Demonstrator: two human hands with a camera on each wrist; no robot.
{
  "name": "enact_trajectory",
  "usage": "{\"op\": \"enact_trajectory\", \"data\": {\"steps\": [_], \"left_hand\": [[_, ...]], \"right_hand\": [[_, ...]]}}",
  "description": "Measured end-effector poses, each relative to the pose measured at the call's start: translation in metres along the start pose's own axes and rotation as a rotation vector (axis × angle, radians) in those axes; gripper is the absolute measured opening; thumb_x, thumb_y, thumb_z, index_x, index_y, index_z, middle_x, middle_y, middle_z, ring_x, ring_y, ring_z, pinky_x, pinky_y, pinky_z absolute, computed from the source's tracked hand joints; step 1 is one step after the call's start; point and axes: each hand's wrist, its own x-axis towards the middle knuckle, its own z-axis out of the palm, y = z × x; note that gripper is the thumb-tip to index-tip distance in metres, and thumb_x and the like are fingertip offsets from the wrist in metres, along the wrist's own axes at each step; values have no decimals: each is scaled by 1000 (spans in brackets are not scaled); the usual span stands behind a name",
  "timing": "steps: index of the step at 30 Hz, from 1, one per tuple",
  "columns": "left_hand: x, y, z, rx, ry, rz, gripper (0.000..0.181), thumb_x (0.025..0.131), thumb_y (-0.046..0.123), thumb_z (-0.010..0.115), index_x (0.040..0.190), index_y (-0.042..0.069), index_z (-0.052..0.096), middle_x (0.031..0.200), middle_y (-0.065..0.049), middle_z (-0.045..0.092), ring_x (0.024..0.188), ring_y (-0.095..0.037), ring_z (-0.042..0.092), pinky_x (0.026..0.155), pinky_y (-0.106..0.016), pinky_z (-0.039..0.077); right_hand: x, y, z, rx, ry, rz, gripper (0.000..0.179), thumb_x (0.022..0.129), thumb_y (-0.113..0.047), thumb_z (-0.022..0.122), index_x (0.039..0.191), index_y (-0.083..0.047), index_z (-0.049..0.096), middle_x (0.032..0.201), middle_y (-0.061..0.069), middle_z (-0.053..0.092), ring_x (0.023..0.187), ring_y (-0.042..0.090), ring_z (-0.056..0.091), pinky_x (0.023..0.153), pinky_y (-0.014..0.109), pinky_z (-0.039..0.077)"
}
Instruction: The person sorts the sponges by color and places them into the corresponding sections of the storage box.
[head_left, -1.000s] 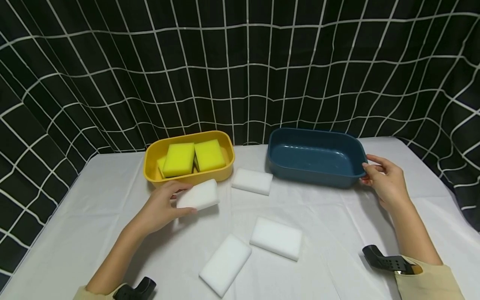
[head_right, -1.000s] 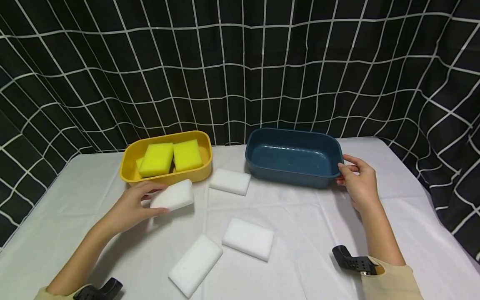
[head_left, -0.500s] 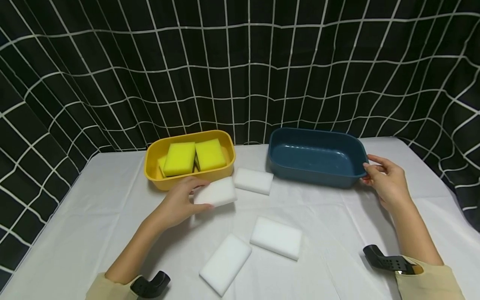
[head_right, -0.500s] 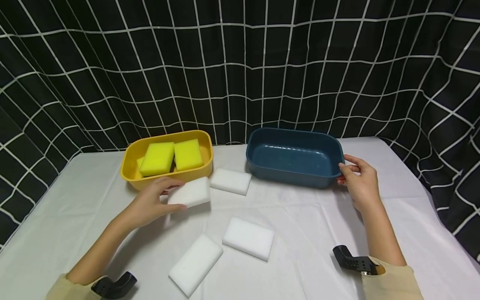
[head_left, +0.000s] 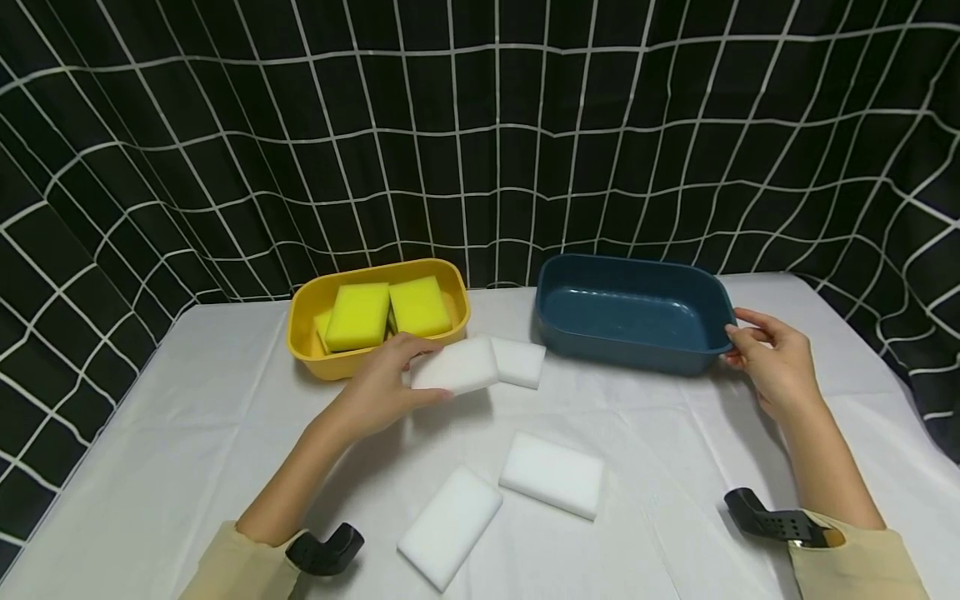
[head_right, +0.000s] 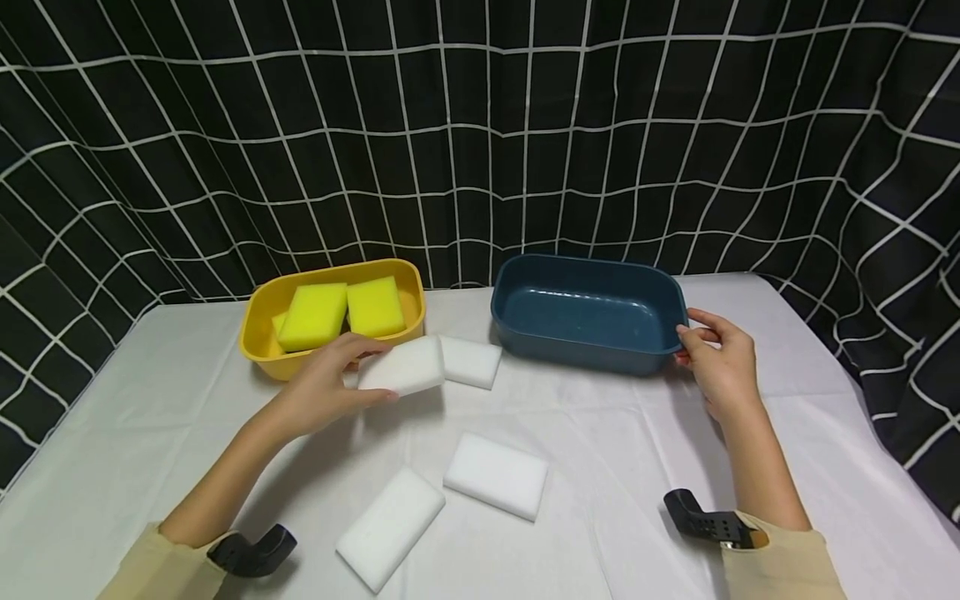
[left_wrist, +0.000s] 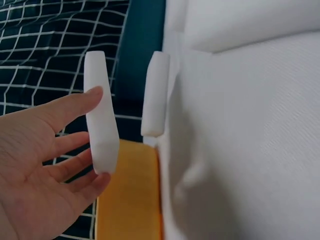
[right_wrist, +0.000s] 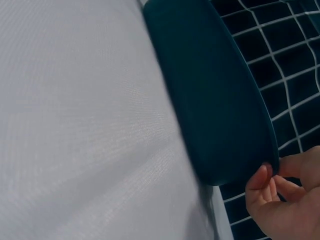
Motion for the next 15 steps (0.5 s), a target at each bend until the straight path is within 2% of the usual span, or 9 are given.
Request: {"op": "enact_trajectory", "data": {"steps": [5,11,15], "left_hand": [[9,9,-1,13,-3,-1,63,89,25,87,143,2,64,136,-15,64,116,-30,57,101,-46,52],[21,20,1,22,-16,15,61,90,25,86,142,2,64,136,-16,64,114,-29,56,97,-43,50],[27,29,3,16,-30,5,62,90,25,86,143,2,63,139,-16,63,122,-30,57,107,-45,51]], "right_hand": [[-1,0,2,32,6,-3,59,106,-3,55,156,17,31,81,-10,57,61,0,60,56,11,55],[-1,-1,1,44,9,12,59,106,-2,56,158,14,31,82,-9,57,62,0,61,57,11,55],[-2,-1,1,78,10,16,60,106,-1,56,158,14,31,81,-9,57,61,1,61,56,12,55]]}}
